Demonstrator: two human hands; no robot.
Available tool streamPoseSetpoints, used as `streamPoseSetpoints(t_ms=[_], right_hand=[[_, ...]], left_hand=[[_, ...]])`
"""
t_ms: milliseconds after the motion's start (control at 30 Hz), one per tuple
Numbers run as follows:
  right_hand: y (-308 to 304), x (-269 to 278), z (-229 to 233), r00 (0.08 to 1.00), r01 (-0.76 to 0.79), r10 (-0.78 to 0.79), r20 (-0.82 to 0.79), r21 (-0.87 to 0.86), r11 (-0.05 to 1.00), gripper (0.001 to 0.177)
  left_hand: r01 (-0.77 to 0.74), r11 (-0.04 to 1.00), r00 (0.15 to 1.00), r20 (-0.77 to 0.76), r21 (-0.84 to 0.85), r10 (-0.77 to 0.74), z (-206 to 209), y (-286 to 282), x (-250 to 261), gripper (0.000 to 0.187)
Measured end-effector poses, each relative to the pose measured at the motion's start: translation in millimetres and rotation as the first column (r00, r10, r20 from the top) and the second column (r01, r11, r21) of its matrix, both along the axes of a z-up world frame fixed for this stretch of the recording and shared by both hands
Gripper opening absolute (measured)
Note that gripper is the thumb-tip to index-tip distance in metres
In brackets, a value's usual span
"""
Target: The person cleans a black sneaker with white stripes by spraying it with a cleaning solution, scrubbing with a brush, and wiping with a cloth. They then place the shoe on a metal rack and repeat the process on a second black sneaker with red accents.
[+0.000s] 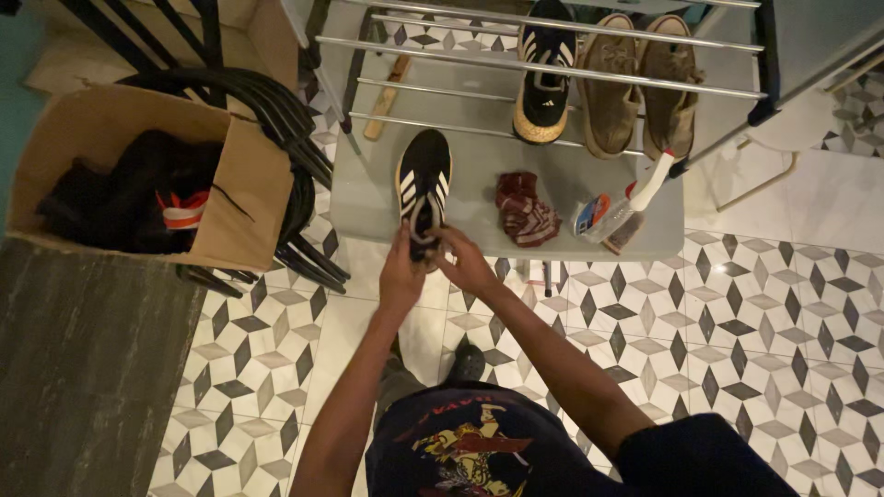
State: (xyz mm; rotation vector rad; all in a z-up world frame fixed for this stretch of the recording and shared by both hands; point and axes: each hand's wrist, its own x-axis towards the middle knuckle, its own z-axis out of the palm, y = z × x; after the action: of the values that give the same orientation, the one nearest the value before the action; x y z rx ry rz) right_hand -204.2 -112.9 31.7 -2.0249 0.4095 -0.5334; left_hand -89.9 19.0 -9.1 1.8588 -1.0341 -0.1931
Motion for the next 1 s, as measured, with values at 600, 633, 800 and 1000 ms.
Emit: streamPoseSetpoints(t_ms=[600, 633, 800, 1000], right_hand=[[40.7, -91.5, 31.0, 0.984, 0.166, -0.153, -0.090, 0.166, 0.972, 0.041], [39.8, -93.4, 32.8, 0.982, 0.176, -0.163, -0.097, 0.141, 0.974, 0.041], [42.7, -105.1, 47.0, 0.981, 0.194, -0.193, -0.025, 0.091, 0.977, 0.041], [44.9, -107.2, 76.7, 0.980, 0.197, -0.200, 0.025, 0.077, 0.977, 0.038]], left_hand=[[-0.015, 0.999, 0.984, -0.179, -0.036, 0.008, 80.7, 35.4, -95.8, 0.069], [-0.012, 0.998, 0.986, -0.164, -0.068, 0.001, 82.5, 34.7, -97.9, 0.069], [-0.010, 0.993, 0.992, -0.128, -0.121, -0.005, 97.6, 35.1, -111.8, 0.064], [-0.020, 0.989, 0.994, -0.105, -0.148, 0.004, 123.8, 32.2, -115.5, 0.062]])
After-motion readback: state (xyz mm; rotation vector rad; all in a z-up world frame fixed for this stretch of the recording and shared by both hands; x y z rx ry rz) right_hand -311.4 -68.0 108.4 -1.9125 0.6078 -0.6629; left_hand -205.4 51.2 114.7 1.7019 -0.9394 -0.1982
